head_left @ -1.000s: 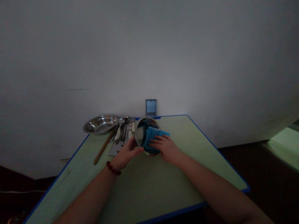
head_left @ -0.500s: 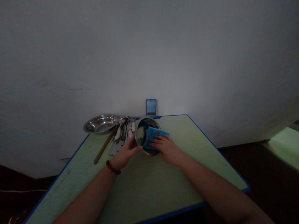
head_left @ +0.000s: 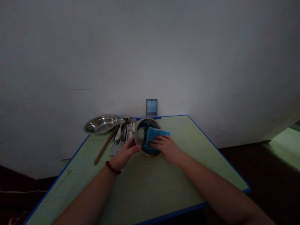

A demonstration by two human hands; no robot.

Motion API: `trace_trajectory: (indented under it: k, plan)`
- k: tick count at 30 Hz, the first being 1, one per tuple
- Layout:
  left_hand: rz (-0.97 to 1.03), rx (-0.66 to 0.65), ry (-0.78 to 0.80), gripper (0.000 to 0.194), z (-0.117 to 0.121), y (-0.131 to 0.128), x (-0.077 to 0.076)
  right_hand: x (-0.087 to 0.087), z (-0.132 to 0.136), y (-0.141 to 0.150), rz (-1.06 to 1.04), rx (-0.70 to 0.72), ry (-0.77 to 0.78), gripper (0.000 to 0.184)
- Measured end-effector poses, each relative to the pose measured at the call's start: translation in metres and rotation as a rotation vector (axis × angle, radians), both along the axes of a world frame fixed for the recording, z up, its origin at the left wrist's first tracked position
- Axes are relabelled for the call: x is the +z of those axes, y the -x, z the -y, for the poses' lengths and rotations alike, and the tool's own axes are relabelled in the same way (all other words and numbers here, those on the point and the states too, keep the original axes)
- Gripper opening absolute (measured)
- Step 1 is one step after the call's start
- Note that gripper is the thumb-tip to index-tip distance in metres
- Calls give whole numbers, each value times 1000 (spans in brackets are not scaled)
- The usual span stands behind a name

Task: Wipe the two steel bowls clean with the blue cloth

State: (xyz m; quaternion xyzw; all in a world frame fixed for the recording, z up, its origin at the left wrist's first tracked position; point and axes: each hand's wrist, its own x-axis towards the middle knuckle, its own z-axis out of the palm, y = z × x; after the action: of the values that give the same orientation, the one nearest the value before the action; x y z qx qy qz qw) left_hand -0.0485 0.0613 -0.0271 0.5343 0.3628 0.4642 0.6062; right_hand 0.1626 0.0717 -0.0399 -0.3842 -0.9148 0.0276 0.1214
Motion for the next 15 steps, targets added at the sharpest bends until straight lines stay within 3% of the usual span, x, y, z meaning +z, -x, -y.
trace_trajectory:
  k: [10, 15]
  plan:
    - [-51, 10, 33, 49, -4, 9, -13, -2, -2, -1, 6, 8, -24, 43]
    - [-52, 41, 83, 49, -4, 9, -12, -1, -2, -2, 7, -2, -23, 42]
